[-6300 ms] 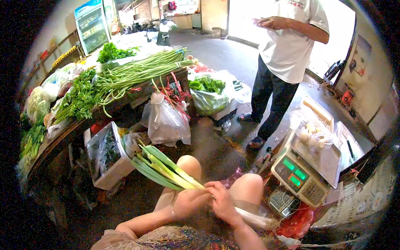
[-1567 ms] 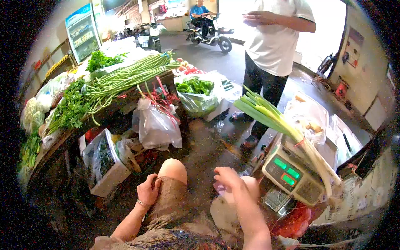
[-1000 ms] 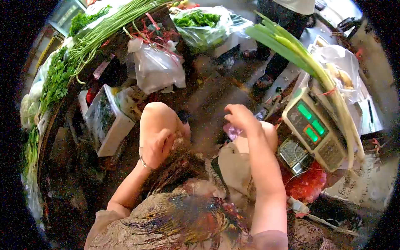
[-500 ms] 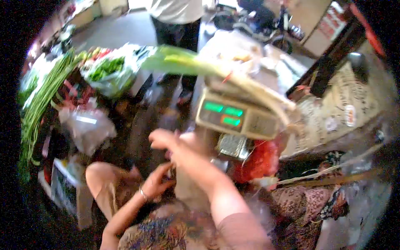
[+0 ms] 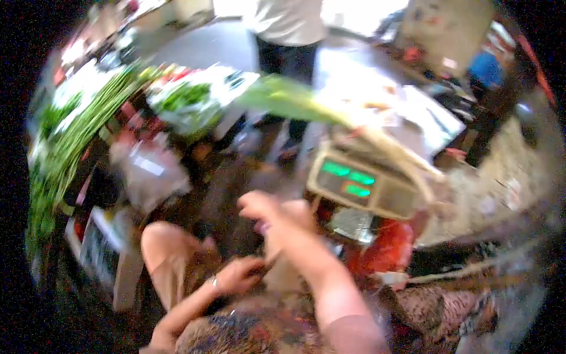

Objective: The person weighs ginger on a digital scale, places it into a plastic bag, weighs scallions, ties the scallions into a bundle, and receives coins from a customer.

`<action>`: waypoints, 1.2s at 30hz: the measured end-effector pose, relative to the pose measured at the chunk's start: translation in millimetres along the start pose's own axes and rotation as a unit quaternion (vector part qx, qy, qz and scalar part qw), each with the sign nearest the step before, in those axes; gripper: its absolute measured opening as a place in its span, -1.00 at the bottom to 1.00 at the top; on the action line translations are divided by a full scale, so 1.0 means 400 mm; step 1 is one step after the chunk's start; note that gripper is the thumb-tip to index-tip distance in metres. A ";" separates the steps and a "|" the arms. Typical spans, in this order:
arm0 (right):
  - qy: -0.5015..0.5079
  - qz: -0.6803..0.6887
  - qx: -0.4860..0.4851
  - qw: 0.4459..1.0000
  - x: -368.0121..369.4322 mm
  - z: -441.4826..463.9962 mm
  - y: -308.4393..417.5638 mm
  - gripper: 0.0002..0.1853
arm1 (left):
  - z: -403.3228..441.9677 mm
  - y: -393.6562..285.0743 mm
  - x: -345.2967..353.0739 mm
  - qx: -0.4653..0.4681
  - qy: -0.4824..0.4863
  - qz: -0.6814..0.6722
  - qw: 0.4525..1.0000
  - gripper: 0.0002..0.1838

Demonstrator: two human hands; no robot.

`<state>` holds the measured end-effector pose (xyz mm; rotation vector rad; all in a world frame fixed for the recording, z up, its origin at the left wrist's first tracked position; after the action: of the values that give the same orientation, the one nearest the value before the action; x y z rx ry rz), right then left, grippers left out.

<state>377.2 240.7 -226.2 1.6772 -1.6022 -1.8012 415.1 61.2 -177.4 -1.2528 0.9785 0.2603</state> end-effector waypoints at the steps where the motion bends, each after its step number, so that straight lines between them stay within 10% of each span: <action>1: -0.001 0.003 -0.010 1.000 0.002 0.006 -0.015 -0.64 | -0.013 0.000 -0.033 -0.048 0.013 0.035 0.998 -0.67; 10: 0.026 0.032 0.011 0.999 -0.005 0.011 -0.002 -0.63 | -0.328 0.036 -0.380 -0.333 -0.211 0.512 0.763 -0.43; 18: 0.030 0.058 0.019 0.998 0.003 0.010 0.005 -0.64 | -0.385 0.073 -0.284 -0.336 -0.187 0.490 0.783 -0.80; 36: 0.035 0.062 0.044 0.996 -0.001 -0.001 -0.006 -0.61 | -0.338 0.034 -0.146 -0.193 -0.081 0.413 0.886 -0.76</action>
<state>378.8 241.7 -227.6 1.6197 -1.7380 -1.6172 307.5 -33.8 -141.9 -1.0690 1.3128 1.2602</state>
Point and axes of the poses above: each hand's wrist, its own z-axis towards the middle knuckle, its own x-axis out of the palm, y = z × x, the point moved 10 cm from there along z, towards the middle knuckle, and after that the axes turned 13 degrees about z, right-handed, at the moved point
